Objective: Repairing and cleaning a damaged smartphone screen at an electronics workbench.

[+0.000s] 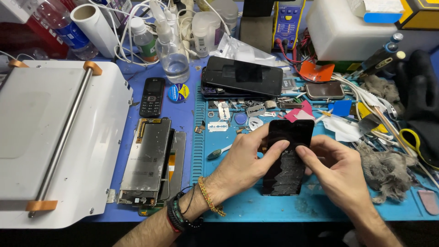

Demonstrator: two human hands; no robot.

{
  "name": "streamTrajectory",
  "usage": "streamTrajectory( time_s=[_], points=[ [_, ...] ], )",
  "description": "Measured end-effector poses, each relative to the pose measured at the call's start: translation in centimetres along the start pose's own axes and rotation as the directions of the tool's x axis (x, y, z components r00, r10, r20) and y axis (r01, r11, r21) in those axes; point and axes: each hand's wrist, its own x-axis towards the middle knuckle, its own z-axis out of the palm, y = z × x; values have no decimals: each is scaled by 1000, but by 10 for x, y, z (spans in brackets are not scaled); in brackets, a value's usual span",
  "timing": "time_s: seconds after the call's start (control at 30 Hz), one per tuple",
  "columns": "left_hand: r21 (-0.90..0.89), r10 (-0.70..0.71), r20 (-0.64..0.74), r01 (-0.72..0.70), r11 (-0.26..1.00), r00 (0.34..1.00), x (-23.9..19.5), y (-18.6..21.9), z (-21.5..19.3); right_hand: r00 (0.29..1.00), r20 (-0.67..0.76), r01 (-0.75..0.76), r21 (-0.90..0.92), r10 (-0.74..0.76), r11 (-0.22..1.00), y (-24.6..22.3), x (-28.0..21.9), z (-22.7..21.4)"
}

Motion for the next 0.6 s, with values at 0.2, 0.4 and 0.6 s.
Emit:
streamTrajectory(
  time_s=[0.2,0.4,0.6],
  points=[
    [-14,7,13,-7,1000,1000,0,1,0,999,37,-29,40,27,999,-3,-4,-3],
    [18,9,0,-9,1000,1000,0,-4,1,1000,1,29,-101,-29,994,-5,3,-5],
    [9,20,5,-20,1000,1000,0,-5,3,999,32,9,-49,-8,999,-11,-6,-5]
  ],
)
